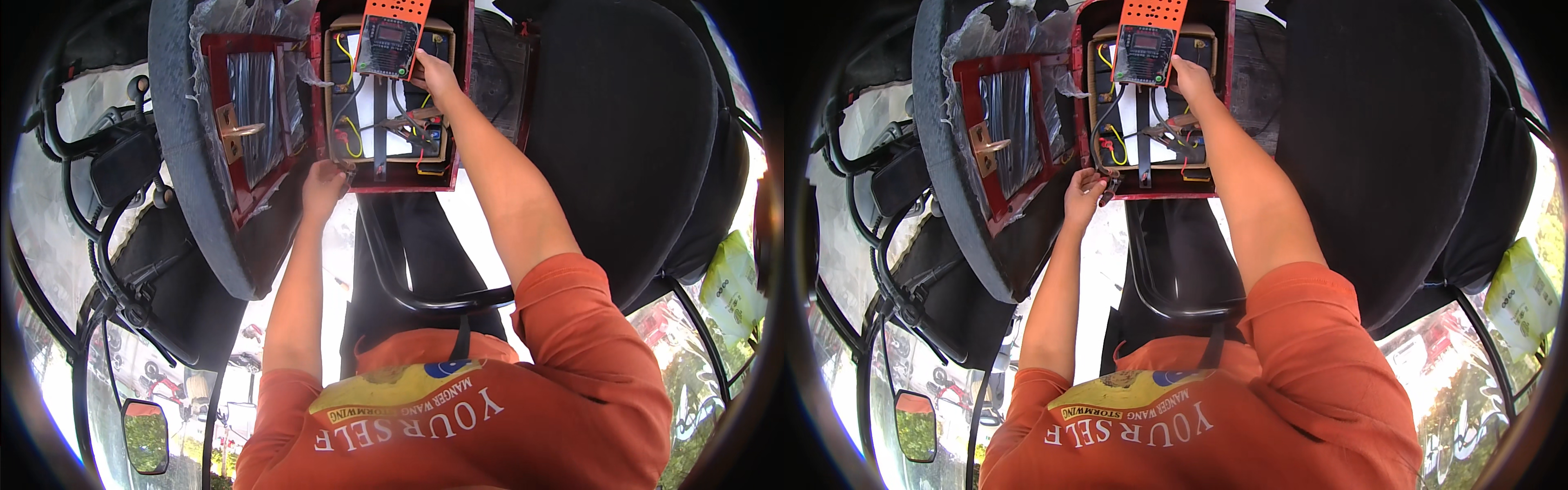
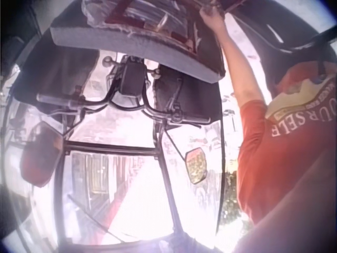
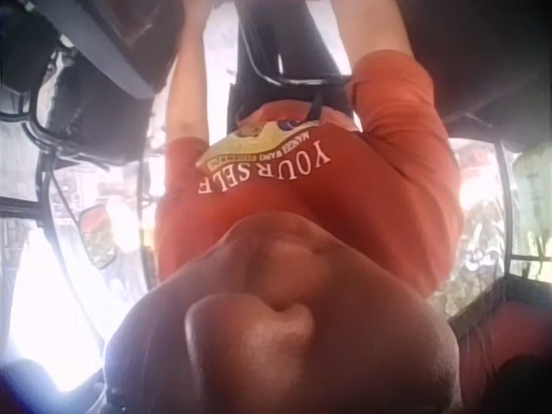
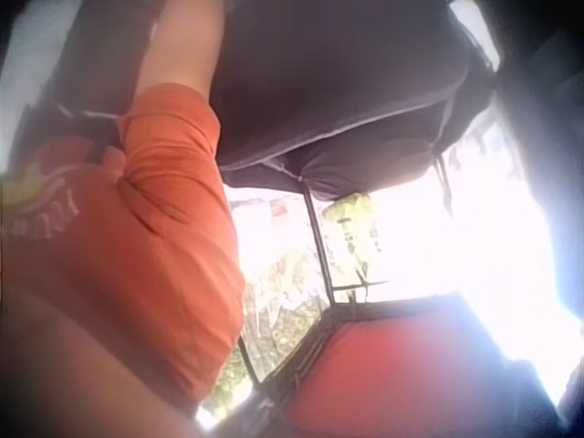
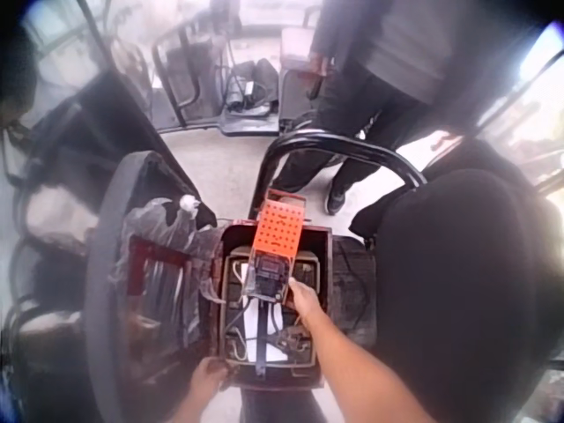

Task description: The person uses a digital multimeter to test electrical connections inside a red box containing wires and a battery. They repeatedly connect and disconnect probes to different points while observing the multimeter display. Another person's hand occasionally assists by holding the box steady.

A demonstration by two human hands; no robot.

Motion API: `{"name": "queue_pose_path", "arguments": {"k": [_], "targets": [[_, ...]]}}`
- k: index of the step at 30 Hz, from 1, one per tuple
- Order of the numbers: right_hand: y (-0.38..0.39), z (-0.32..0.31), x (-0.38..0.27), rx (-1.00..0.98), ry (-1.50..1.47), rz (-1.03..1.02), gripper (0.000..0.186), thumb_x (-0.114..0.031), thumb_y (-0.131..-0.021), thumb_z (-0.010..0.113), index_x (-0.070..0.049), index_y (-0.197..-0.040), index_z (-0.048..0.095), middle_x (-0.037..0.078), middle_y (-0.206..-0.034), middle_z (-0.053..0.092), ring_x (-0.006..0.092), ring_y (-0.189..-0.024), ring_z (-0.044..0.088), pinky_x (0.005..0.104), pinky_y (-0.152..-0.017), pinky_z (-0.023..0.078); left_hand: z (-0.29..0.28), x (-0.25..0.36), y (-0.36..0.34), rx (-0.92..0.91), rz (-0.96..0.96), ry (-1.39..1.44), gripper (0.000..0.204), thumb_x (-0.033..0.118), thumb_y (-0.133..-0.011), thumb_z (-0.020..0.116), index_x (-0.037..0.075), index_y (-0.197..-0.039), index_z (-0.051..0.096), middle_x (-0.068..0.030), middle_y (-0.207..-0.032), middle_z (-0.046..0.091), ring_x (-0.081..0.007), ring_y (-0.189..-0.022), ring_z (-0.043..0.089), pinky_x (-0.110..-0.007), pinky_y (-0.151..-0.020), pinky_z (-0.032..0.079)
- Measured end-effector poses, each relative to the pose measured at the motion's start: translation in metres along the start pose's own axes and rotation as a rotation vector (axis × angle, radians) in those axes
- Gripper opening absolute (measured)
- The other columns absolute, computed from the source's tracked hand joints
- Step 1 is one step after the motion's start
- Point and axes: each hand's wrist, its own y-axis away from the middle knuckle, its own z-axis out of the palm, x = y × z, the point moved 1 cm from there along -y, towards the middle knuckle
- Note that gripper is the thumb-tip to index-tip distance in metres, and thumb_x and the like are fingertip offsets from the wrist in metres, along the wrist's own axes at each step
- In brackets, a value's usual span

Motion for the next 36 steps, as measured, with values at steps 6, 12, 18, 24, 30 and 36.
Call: {"name": "queue_pose_path", "arguments": {"k": [6,12,18,24,30,36], "targets": [[0.009,-0.004,0.008,0.065,0.139,-0.055,0.04,-0.03,-0.096,0.057,0.0,-0.12,0.066,0.008,-0.11,0.07,0.0207,-0.097,0.067,0.0347,-0.082,0.053,0.0,-0.021,0.016,-0.012,0.259,-0.701,0.036,0.016,-0.076,0.082,0.008,-0.107,0.066,-0.0105,-0.101,0.062,-0.0253,-0.087,0.065,-0.036,-0.08,0.053],[0.024,-0.017,0.022,0.177,0.974,-0.314,0.033,-0.009,-0.081,0.056,-0.003,-0.109,0.072,0.016,-0.103,0.073,0.032,-0.095,0.069,0.0387,-0.087,0.053,0.003,-0.036,0.017,0.026,0.277,-0.759,0.02,0.011,-0.078,0.078,0.006,-0.096,0.069,-0.0087,-0.09,0.064,-0.0265,-0.079,0.065,-0.036,-0.073,0.053],[0.046,-0.021,0.013,0.089,1.251,-0.21,0.032,-0.005,-0.078,0.064,-0.01,-0.108,0.074,0.016,-0.106,0.071,0.0318,-0.102,0.067,0.0402,-0.089,0.053,0.009,-0.017,0.031,0.086,0.32,-0.465,0.018,0.006,-0.082,0.076,0.001,-0.097,0.069,-0.0082,-0.086,0.068,-0.0174,-0.078,0.068,-0.029,-0.074,0.054],[0.06,-0.025,0.019,-0.022,1.526,-0.359,0.025,-0.008,-0.078,0.068,-0.013,-0.102,0.074,0.011,-0.098,0.072,0.0329,-0.098,0.065,0.0421,-0.086,0.054,0.008,-0.018,0.034,0.192,0.088,0.356,0.016,0.0,-0.088,0.067,0.0,-0.103,0.062,-0.0086,-0.091,0.069,-0.0184,-0.09,0.069,-0.03,-0.081,0.053],[0.06,-0.03,0.022,-0.153,1.735,-0.524,0.026,-0.024,-0.08,0.07,-0.018,-0.105,0.072,0.009,-0.098,0.068,0.0308,-0.104,0.057,0.0414,-0.086,0.047,0.024,0.011,0.035,0.098,0.036,0.437,0.015,0.008,-0.098,0.061,0.004,-0.108,0.051,-0.0079,-0.109,0.066,-0.011,-0.084,0.062,-0.024,-0.074,0.054],[0.09,-0.009,0.01,-0.279,1.748,-0.33,0.034,-0.031,-0.085,0.063,-0.01,-0.112,0.065,0.015,-0.106,0.066,0.0351,-0.108,0.06,0.0436,-0.089,0.049,0.023,0.032,0.049,0.043,-0.02,0.465,0.016,0.016,-0.103,0.053,0.01,-0.113,0.043,-0.0101,-0.111,0.065,-0.0098,-0.081,0.062,-0.027,-0.077,0.057]]}}
